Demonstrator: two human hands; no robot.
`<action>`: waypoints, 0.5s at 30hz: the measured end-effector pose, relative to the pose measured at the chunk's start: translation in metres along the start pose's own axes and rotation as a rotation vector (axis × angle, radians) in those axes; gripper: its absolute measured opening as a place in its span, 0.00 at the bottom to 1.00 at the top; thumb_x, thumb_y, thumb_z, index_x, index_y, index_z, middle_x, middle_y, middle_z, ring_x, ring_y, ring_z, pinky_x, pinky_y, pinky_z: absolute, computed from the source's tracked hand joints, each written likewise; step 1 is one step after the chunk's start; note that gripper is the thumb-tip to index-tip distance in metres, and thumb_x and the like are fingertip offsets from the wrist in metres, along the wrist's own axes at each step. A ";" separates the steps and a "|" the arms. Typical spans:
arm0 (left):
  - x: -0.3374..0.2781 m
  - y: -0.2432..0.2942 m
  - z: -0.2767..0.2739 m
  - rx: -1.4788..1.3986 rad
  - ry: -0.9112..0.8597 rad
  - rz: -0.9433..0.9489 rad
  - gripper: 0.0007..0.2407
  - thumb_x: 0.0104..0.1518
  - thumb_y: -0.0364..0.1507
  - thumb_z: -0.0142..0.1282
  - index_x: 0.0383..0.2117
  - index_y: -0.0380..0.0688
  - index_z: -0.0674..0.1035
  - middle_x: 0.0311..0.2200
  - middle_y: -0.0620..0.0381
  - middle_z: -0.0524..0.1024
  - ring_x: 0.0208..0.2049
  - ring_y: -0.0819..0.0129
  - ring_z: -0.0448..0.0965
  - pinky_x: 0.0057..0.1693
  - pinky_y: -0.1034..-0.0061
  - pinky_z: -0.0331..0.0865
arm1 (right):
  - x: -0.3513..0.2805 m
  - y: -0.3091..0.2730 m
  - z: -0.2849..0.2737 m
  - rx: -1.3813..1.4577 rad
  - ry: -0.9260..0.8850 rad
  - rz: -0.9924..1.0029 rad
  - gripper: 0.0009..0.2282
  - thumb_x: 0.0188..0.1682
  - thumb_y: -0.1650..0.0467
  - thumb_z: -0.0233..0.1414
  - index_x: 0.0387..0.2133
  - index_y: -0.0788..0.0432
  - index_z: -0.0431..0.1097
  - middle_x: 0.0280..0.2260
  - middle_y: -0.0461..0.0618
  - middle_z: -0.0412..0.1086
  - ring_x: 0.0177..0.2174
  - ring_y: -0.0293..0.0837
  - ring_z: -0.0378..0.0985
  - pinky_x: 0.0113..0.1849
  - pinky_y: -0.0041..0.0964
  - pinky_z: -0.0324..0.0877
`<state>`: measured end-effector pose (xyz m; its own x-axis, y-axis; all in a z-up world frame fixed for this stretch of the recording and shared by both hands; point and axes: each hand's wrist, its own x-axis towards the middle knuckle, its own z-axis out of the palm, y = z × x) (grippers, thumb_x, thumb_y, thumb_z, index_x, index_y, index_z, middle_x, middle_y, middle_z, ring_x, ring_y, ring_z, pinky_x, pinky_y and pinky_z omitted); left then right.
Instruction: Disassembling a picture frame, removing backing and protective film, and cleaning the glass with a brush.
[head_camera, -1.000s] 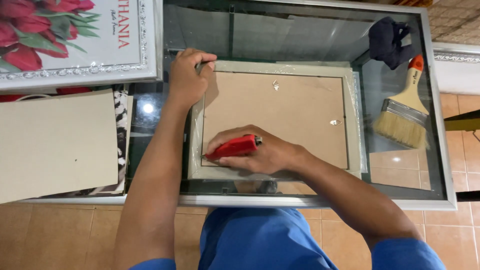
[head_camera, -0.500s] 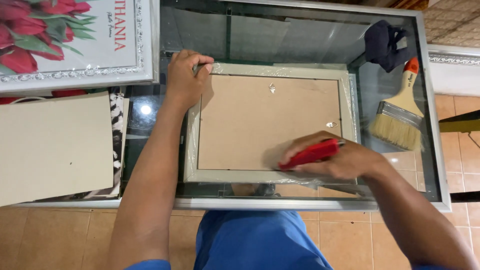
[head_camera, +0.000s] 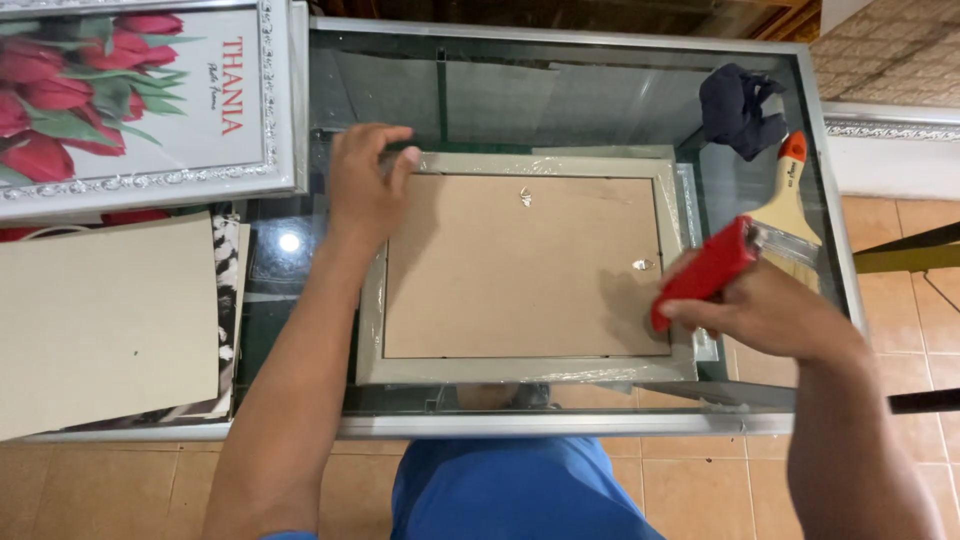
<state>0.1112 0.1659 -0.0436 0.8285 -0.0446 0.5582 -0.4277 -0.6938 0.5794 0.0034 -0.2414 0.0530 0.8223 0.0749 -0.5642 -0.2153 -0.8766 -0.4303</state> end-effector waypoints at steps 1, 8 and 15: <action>0.001 0.028 -0.007 0.002 0.004 0.006 0.09 0.57 0.23 0.60 0.43 0.41 0.80 0.42 0.51 0.77 0.45 0.56 0.72 0.52 0.65 0.68 | 0.004 -0.026 0.006 0.001 0.006 -0.004 0.17 0.45 0.61 0.56 0.44 0.55 0.76 0.33 0.54 0.84 0.31 0.48 0.88 0.31 0.38 0.83; -0.019 0.131 -0.046 -0.501 -0.426 -0.385 0.15 0.62 0.38 0.56 0.46 0.39 0.80 0.35 0.43 0.83 0.36 0.53 0.86 0.40 0.62 0.82 | 0.050 -0.155 0.078 -0.074 0.135 -0.253 0.19 0.40 0.51 0.63 0.34 0.51 0.77 0.24 0.49 0.79 0.34 0.51 0.85 0.37 0.47 0.78; -0.038 0.067 -0.130 0.100 -0.421 -0.690 0.17 0.58 0.37 0.61 0.53 0.48 0.78 0.34 0.51 0.84 0.40 0.52 0.85 0.47 0.56 0.75 | 0.044 -0.129 0.054 0.093 0.180 -0.487 0.16 0.47 0.67 0.59 0.48 0.54 0.71 0.31 0.57 0.80 0.37 0.60 0.84 0.39 0.55 0.76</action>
<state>0.0037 0.2143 0.0512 0.9686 0.1643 -0.1869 0.2471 -0.7237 0.6443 0.0389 -0.0991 0.0458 0.9144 0.3731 -0.1570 0.1750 -0.7141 -0.6779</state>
